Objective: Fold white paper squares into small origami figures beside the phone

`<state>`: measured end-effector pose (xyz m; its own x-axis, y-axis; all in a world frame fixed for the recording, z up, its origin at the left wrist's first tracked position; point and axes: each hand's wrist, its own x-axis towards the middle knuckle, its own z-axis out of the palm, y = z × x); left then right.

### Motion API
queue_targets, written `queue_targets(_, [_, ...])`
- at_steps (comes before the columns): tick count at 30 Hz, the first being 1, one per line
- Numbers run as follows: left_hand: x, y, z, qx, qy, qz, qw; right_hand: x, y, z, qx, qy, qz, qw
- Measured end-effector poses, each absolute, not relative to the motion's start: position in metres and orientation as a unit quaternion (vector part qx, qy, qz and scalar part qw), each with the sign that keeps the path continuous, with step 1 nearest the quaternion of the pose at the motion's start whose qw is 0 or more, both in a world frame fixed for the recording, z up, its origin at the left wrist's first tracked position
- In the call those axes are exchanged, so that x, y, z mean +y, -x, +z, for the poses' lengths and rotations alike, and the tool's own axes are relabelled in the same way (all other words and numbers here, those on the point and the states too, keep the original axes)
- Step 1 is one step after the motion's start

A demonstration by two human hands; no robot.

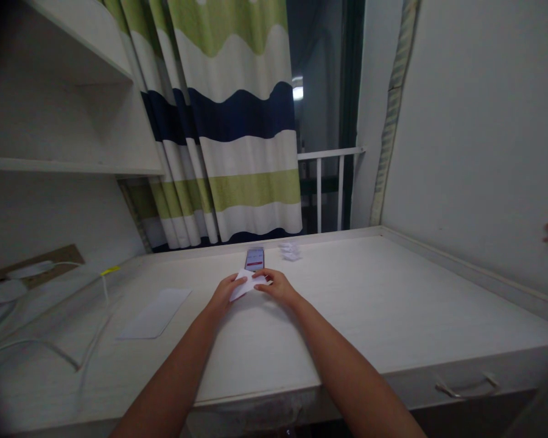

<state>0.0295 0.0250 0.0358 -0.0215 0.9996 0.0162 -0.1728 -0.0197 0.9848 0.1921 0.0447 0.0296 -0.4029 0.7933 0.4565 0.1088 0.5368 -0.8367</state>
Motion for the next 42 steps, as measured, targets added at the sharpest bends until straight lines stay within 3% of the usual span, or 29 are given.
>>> queue_targets(21, [0.033,-0.027,0.028,0.43,-0.445,0.531,0.579,0.035,-0.194,0.041,-0.61,0.285,0.592,0.444])
queue_targets(35, [0.024,-0.027,0.031,0.444,-0.508,0.518,0.525,0.041,-0.199,0.036,-0.674,0.291,0.583,0.349])
queue_targets(42, [0.024,-0.03,0.032,0.442,-0.521,0.492,0.54,0.044,-0.195,0.029,-0.631,0.292,0.597,0.401])
